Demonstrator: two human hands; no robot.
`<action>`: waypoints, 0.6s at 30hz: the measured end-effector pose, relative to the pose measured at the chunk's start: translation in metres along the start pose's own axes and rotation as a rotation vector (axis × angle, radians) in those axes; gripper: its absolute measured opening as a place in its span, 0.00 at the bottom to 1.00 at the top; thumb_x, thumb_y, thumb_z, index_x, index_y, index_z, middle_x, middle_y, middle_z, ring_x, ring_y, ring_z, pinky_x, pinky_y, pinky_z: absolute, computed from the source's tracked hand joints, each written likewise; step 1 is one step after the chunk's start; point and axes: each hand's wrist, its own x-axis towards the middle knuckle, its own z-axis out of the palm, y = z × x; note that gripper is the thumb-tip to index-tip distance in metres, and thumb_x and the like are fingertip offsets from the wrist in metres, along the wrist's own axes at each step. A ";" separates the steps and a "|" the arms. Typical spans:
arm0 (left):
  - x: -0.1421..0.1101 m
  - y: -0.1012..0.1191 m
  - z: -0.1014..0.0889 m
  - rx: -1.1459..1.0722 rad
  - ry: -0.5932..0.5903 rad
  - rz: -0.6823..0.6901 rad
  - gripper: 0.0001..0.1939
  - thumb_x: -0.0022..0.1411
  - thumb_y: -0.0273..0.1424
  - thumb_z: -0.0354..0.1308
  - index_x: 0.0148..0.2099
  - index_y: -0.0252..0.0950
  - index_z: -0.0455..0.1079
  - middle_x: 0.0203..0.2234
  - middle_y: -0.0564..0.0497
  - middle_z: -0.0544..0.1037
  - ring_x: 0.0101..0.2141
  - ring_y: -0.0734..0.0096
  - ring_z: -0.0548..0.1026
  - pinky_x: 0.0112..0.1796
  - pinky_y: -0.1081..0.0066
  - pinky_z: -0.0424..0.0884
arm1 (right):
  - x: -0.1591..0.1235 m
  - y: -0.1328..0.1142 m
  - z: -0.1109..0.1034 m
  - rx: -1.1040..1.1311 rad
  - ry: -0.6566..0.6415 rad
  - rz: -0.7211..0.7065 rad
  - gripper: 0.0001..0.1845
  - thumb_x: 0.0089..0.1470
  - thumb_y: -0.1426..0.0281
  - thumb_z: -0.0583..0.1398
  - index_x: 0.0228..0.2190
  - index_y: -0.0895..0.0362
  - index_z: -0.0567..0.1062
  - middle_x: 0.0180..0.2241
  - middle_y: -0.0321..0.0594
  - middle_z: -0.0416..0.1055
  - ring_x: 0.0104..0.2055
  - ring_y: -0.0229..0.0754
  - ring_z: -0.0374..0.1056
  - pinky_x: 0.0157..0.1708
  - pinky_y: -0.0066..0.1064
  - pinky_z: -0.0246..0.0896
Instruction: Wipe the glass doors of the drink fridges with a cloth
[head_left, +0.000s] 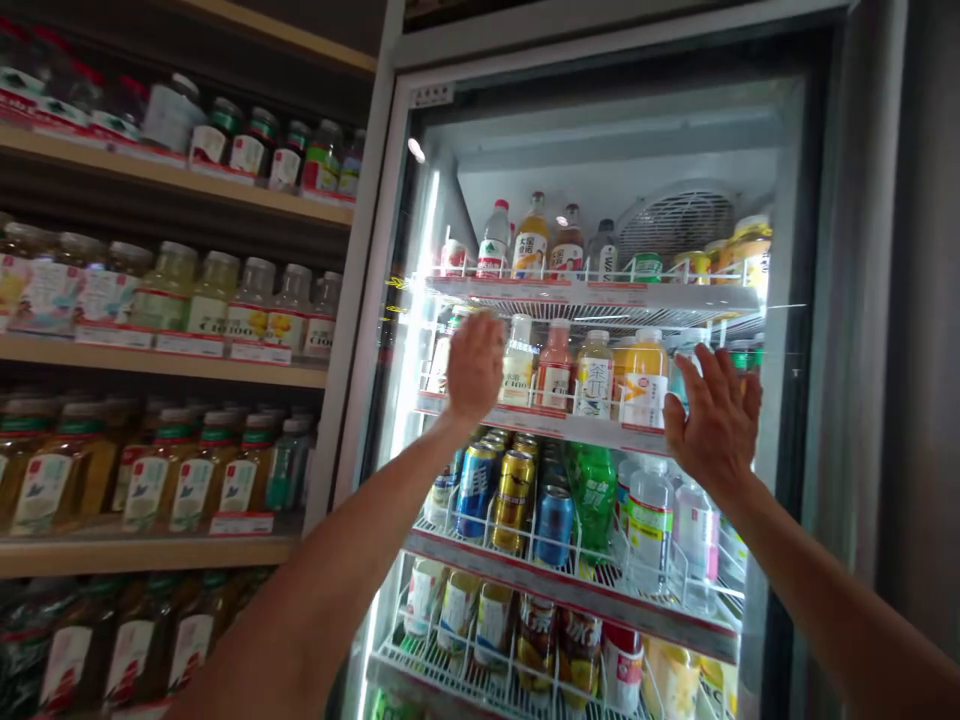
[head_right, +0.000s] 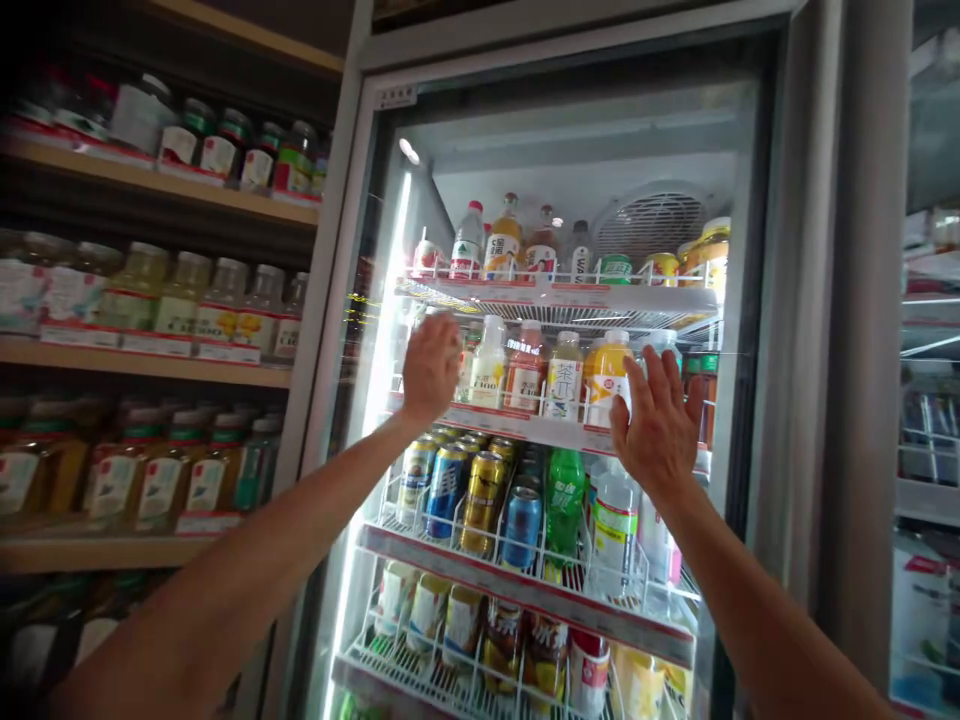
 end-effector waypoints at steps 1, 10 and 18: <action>-0.002 0.003 0.000 -0.037 -0.099 0.175 0.23 0.64 0.31 0.41 0.60 0.35 0.58 0.58 0.46 0.63 0.62 0.64 0.54 0.60 0.55 0.53 | 0.000 0.001 0.001 -0.003 0.005 -0.008 0.26 0.58 0.65 0.49 0.57 0.57 0.59 0.60 0.48 0.56 0.64 0.49 0.46 0.61 0.48 0.38; -0.009 -0.032 -0.013 0.033 0.111 -0.160 0.22 0.64 0.30 0.41 0.59 0.32 0.59 0.58 0.42 0.63 0.61 0.63 0.54 0.60 0.54 0.53 | -0.002 0.000 0.003 -0.025 0.024 -0.010 0.24 0.58 0.65 0.49 0.55 0.57 0.62 0.60 0.47 0.56 0.64 0.48 0.47 0.61 0.46 0.39; -0.042 -0.054 -0.025 0.040 -0.028 -0.150 0.24 0.65 0.33 0.36 0.59 0.32 0.58 0.59 0.42 0.62 0.62 0.68 0.52 0.62 0.57 0.49 | 0.000 -0.001 -0.004 0.024 -0.072 0.051 0.26 0.55 0.69 0.51 0.56 0.58 0.60 0.61 0.47 0.53 0.66 0.49 0.42 0.60 0.51 0.37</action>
